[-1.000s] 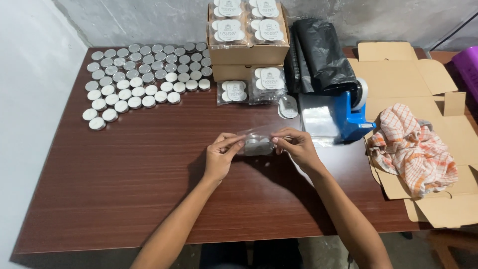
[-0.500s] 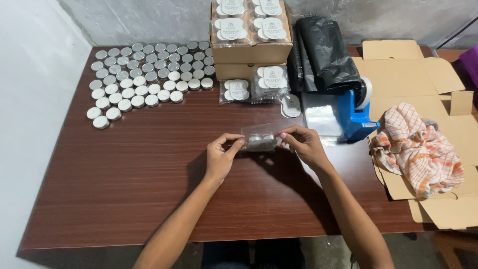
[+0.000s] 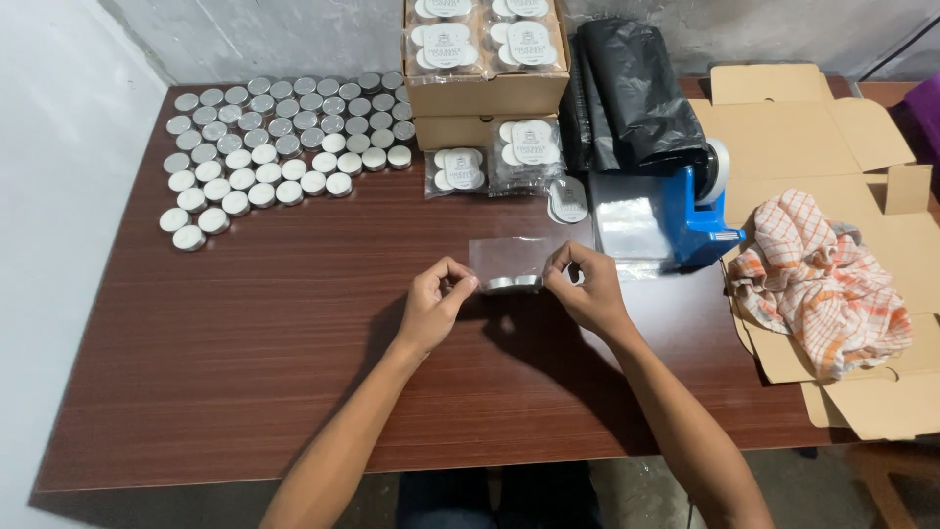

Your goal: Cleaning small tealight candles with a cloth and placing them into a plastic bag for packaging.

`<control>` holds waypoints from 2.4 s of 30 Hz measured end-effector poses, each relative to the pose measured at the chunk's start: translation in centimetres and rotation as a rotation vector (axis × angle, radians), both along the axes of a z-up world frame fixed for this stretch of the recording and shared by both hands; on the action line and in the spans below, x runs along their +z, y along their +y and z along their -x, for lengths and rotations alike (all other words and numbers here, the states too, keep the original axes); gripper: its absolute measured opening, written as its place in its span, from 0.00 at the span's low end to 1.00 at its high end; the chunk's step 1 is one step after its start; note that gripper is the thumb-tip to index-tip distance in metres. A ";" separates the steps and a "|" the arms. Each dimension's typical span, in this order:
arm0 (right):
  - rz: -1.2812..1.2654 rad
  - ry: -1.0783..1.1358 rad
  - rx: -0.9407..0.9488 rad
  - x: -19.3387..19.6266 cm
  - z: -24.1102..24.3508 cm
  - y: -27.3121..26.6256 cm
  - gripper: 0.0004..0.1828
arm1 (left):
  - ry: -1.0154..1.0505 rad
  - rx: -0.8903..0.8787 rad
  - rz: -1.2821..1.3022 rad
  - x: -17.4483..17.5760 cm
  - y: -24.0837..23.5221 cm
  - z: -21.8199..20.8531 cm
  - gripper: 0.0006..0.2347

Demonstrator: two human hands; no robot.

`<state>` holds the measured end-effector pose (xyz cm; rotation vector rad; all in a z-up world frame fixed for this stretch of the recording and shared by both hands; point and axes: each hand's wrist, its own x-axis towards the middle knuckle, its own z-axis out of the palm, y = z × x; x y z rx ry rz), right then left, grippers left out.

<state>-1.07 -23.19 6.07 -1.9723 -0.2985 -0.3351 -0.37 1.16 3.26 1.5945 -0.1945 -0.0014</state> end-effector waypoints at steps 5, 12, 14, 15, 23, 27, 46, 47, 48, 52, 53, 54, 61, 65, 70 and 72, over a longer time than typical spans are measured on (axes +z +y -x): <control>-0.031 -0.058 -0.048 -1.9 -0.2 -0.6 0.13 | 0.058 0.004 0.005 0.4 0.1 0.2 0.02; 0.357 -0.769 -0.010 -2.2 0.4 -0.9 0.16 | 0.062 0.004 0.033 0.6 0.1 0.2 0.02; 0.456 -0.844 -0.034 -1.6 1.0 -0.1 0.13 | 0.069 0.008 0.033 0.6 0.3 0.2 0.02; 0.561 -0.920 -0.064 -1.3 1.3 0.2 0.11 | 0.074 0.004 0.034 0.6 0.2 0.1 0.02; 0.535 -0.759 0.029 -0.5 0.3 1.0 0.11 | 0.084 -0.013 0.042 2.3 0.5 0.2 0.03; 0.450 -0.634 0.071 -1.9 -0.3 0.4 0.18 | -0.249 0.014 -0.236 3.1 1.0 0.6 0.15; 0.121 0.005 0.182 -1.9 -0.6 0.0 0.16 | -0.277 -0.068 -0.290 0.3 0.6 -0.8 0.07; 0.060 0.057 0.177 -2.4 -0.6 -0.1 0.14 | -0.239 -0.048 -0.261 0.1 0.4 -0.7 0.07; 0.000 0.110 0.171 -3.0 -0.6 -0.3 0.12 | -0.200 -0.028 -0.233 -0.2 0.1 -0.5 0.07; -0.220 0.242 0.208 -0.3 0.8 1.6 0.08 | 0.023 -0.041 -0.018 -0.4 -0.7 -0.3 0.10; -0.271 0.280 0.210 0.7 1.3 2.1 0.07 | 0.068 -0.056 0.040 -0.2 -0.7 -0.2 0.13; -0.322 0.319 0.212 1.8 1.8 2.7 0.06 | 0.113 -0.072 0.098 0.1 -0.8 -0.1 0.16; -0.352 0.379 0.194 1.3 1.6 2.8 0.07 | 0.172 -0.103 0.022 -0.1 -0.8 -0.1 0.20; -0.339 0.353 0.198 0.2 0.9 2.3 0.08 | 0.034 -0.045 -0.108 -1.0 -0.6 -0.6 0.14; -0.321 0.335 0.186 -0.7 0.7 1.9 0.09 | -0.045 -0.006 -0.182 0.2 -0.3 -0.4 0.10; -0.328 0.324 0.190 -0.5 0.9 2.0 0.09 | 0.011 0.012 -0.171 0.6 -0.2 -0.3 0.11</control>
